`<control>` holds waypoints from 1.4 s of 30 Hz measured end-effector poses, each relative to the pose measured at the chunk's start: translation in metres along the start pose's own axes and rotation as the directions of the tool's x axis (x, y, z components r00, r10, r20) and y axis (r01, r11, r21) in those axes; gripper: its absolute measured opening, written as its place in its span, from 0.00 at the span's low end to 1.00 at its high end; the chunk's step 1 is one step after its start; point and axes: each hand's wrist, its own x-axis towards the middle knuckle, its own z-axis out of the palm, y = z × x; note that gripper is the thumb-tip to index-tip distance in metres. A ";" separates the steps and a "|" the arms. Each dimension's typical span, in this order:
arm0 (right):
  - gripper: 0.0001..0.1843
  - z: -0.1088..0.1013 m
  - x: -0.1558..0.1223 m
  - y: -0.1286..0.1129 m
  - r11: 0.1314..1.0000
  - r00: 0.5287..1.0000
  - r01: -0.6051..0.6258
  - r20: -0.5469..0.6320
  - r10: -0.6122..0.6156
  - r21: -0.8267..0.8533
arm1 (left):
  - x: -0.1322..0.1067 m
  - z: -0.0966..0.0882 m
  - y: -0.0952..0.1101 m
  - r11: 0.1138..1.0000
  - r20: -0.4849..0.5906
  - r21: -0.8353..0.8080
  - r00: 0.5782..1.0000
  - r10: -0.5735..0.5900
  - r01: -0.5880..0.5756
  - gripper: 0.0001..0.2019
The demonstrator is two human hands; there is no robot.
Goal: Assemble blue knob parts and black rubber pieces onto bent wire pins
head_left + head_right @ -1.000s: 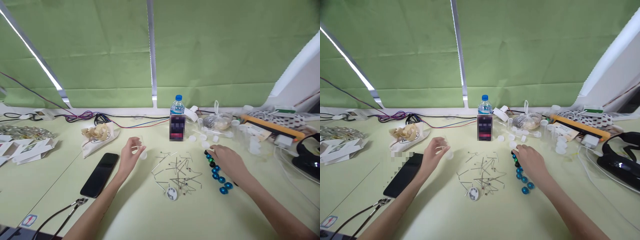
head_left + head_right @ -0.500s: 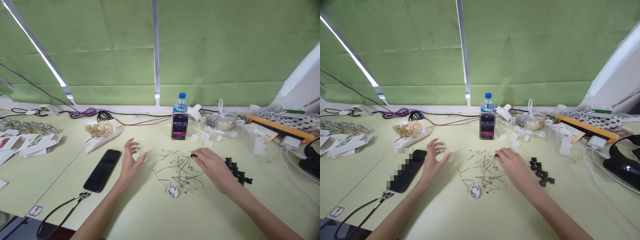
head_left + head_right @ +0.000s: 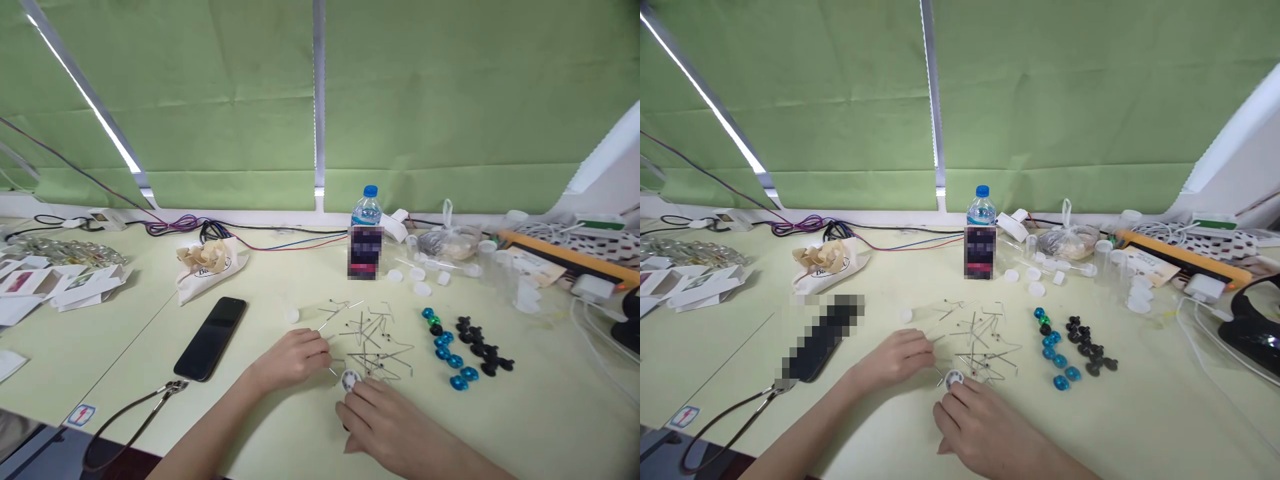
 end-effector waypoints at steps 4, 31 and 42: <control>0.16 -0.008 -0.006 0.012 0.993 0.982 -0.108 -0.152 0.112 0.036 | 0.003 0.003 0.002 0.999 0.133 0.019 0.991 0.024 -0.027 0.09; 0.19 -0.010 -0.022 0.026 0.895 0.908 -0.358 -0.122 0.400 0.266 | 0.045 0.000 0.047 0.999 -0.103 -0.041 0.995 -0.012 0.007 0.08; 0.13 -0.058 -0.044 0.084 0.717 0.657 -0.695 -0.358 0.664 0.055 | 0.028 0.014 0.033 0.859 0.091 -0.406 0.949 -0.302 0.312 0.18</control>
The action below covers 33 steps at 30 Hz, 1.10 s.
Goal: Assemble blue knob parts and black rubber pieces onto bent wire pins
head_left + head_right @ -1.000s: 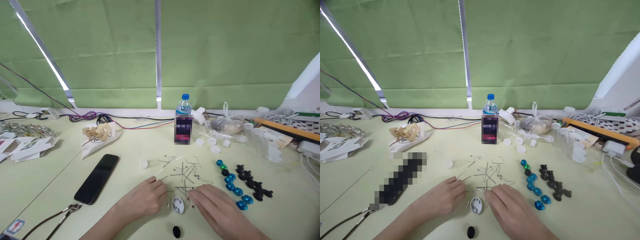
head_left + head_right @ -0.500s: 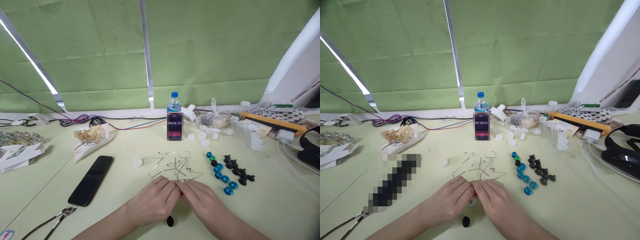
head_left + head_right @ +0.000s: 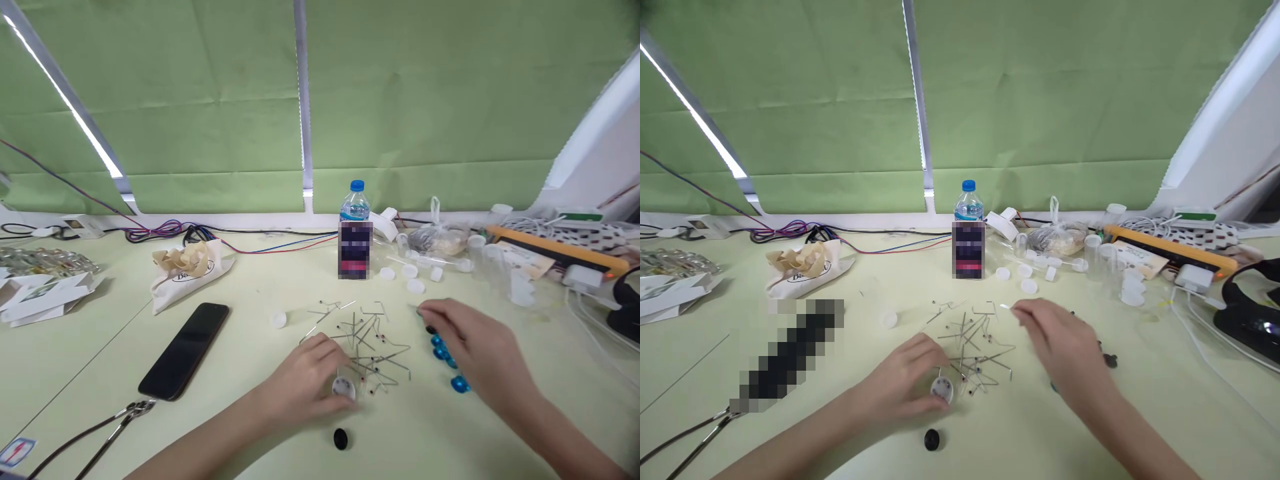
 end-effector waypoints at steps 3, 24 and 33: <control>0.14 -0.007 0.012 0.025 0.981 0.982 -0.165 0.070 0.173 -0.104 | -0.002 0.005 0.001 0.998 0.107 0.062 0.994 0.005 -0.012 0.21; 0.24 0.044 0.013 0.088 0.989 0.961 0.043 0.276 -0.004 -0.138 | 0.003 -0.025 -0.008 0.964 0.259 0.263 0.959 -0.114 0.043 0.17; 0.14 0.033 -0.012 -0.025 0.953 0.934 0.110 0.298 -0.196 0.281 | 0.001 -0.031 -0.011 0.938 0.242 0.345 0.962 -0.127 0.037 0.19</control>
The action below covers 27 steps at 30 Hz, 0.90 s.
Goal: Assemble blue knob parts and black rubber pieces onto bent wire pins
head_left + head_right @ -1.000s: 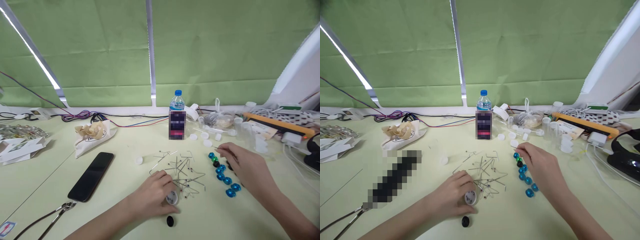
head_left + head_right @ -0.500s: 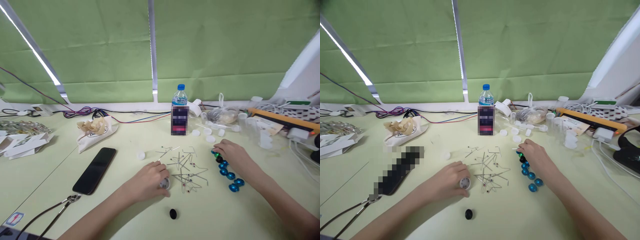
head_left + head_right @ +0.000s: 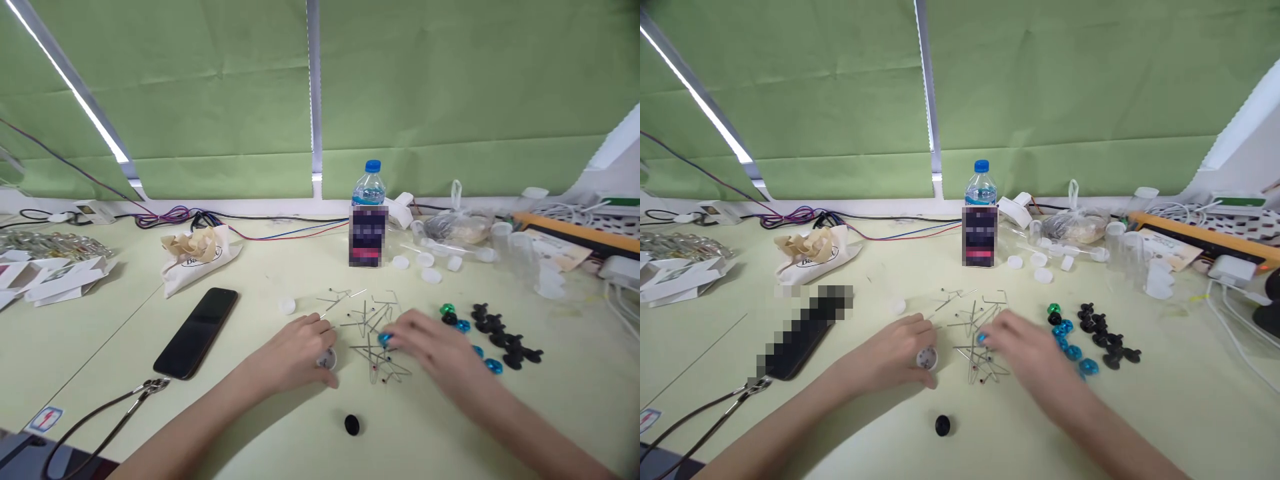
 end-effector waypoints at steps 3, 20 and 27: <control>0.13 0.028 -0.009 -0.037 0.999 0.994 0.000 0.112 -0.004 0.036 | -0.002 0.000 0.000 0.998 0.012 0.062 1.000 -0.027 0.026 0.19; 0.11 0.012 -0.013 -0.011 0.925 0.913 0.375 0.195 -0.358 -0.058 | -0.003 -0.012 0.003 0.962 0.000 -0.145 0.972 0.235 -0.233 0.06; 0.14 0.025 -0.013 -0.010 0.869 0.881 0.467 0.167 -0.442 -0.166 | -0.003 -0.020 0.006 0.908 -0.053 -0.250 0.941 0.334 -0.336 0.06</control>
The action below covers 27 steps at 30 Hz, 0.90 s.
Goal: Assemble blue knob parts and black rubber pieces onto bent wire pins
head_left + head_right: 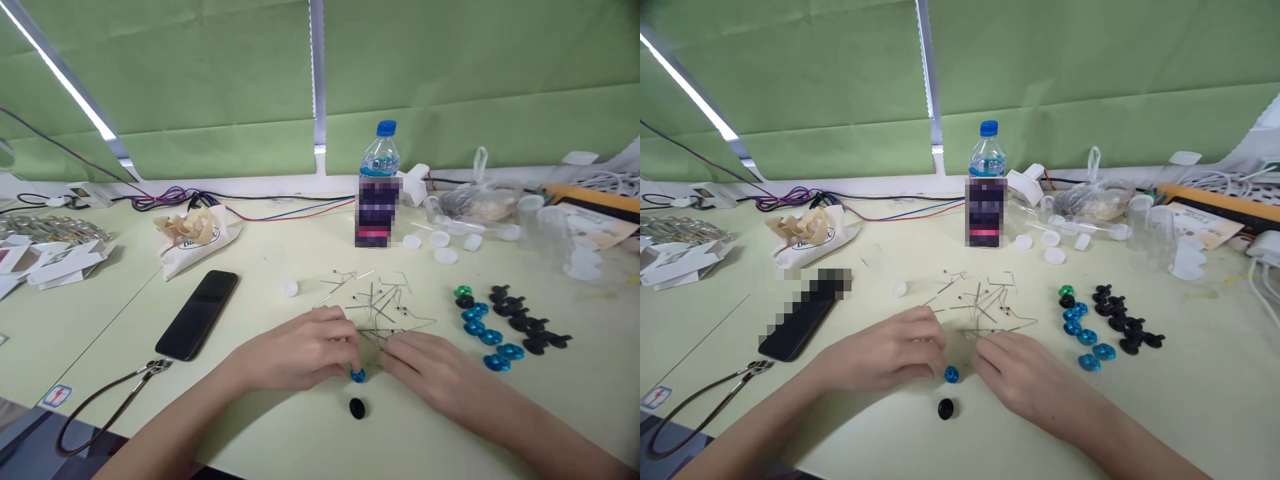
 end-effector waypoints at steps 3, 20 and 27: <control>0.14 0.005 -0.003 0.006 0.999 1.000 0.030 -0.001 -0.030 -0.040 | 0.002 0.007 0.002 0.998 -0.004 0.063 1.000 -0.012 0.012 0.06; 0.08 -0.009 -0.002 0.017 0.995 0.988 -0.094 -0.119 0.096 0.022 | 0.005 0.030 -0.002 0.953 -0.235 0.250 0.966 -0.109 0.169 0.08; 0.05 -0.023 0.001 0.011 0.801 0.794 -0.380 -0.280 0.539 0.463 | 0.001 0.016 0.002 0.963 -0.028 0.214 0.984 0.174 -0.164 0.20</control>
